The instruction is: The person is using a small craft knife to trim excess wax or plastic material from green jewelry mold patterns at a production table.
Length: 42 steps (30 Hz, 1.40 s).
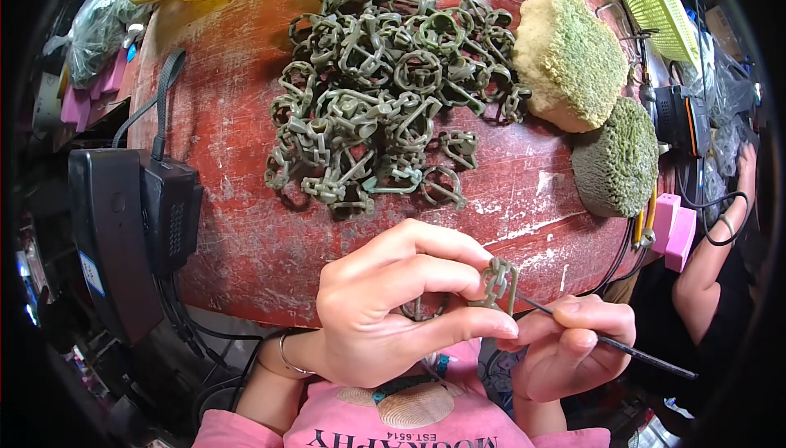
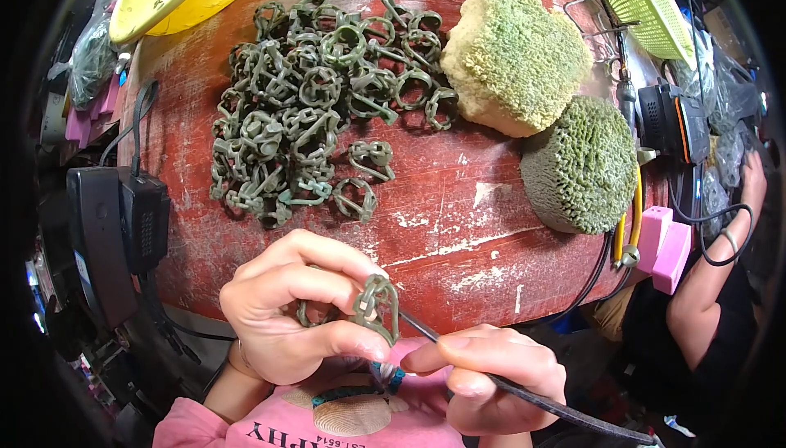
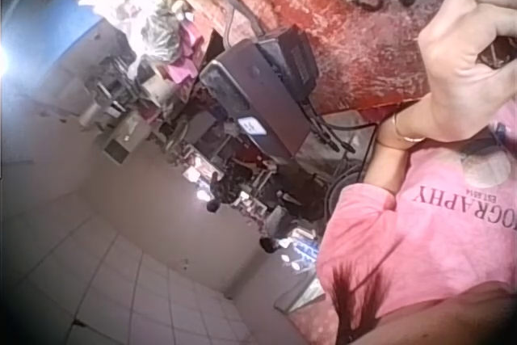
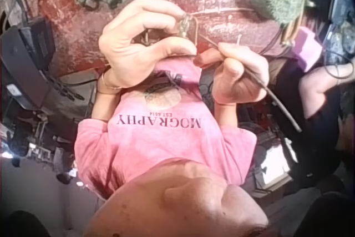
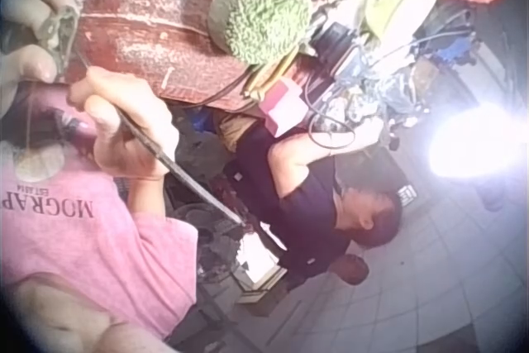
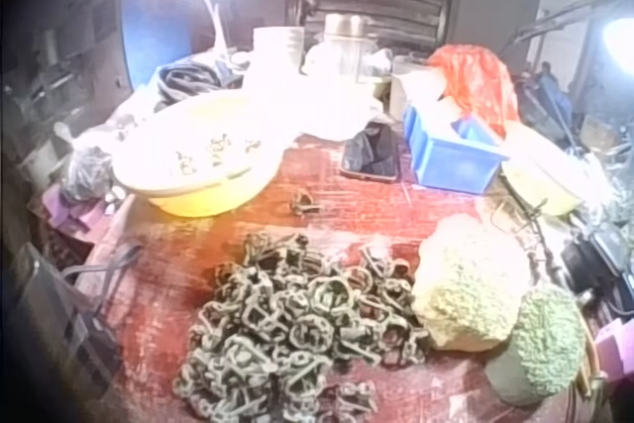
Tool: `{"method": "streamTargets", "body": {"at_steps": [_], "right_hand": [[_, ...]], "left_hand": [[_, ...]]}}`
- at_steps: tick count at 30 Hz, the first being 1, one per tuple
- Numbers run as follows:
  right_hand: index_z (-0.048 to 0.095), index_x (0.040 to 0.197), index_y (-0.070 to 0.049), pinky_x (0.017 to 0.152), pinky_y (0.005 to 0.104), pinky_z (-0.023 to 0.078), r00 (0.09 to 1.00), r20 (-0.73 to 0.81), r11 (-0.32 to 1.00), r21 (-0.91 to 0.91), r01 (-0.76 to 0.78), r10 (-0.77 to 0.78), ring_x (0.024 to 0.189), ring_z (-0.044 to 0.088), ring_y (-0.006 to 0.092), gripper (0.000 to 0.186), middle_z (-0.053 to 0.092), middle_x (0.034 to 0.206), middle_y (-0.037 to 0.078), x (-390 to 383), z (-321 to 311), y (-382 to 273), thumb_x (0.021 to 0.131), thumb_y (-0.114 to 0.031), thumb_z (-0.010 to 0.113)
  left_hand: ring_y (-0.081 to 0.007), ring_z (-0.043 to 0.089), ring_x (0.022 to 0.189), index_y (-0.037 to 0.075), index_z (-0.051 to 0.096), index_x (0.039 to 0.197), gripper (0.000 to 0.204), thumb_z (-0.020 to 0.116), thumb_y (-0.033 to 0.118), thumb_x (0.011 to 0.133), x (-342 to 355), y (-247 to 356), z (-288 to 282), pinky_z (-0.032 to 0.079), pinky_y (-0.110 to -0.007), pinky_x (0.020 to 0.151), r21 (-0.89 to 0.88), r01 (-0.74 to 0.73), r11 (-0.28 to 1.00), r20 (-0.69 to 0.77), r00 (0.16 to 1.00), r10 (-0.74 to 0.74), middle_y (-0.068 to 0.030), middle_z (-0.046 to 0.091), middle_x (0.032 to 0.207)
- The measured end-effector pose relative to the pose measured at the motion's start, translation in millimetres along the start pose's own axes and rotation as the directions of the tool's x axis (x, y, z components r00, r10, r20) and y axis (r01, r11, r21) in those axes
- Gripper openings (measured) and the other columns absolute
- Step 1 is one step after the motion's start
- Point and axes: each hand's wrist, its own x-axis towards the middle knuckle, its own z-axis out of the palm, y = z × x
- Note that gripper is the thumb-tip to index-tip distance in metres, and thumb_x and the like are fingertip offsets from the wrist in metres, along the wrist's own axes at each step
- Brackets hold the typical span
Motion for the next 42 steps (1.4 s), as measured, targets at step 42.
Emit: {"method": "streamTargets", "body": {"at_steps": [42], "right_hand": [[0.059,0.099,0.004,0.058,0.0228,0.041,0.955,0.259,0.983,-0.145,-0.108,0.143,0.062,0.052,0.0127,0.025,0.056,0.074,0.009,20,-9,-4,0.079,-0.012,0.059]], "left_hand": [[-0.0131,0.055,0.07,-0.001,0.061,0.078,0.02,0.074,0.01,0.067,0,2,4,0.044,-0.022,0.06,-0.365,0.171,0.915,0.212,0.972,-0.097,-0.0124,0.057,0.083]]}}
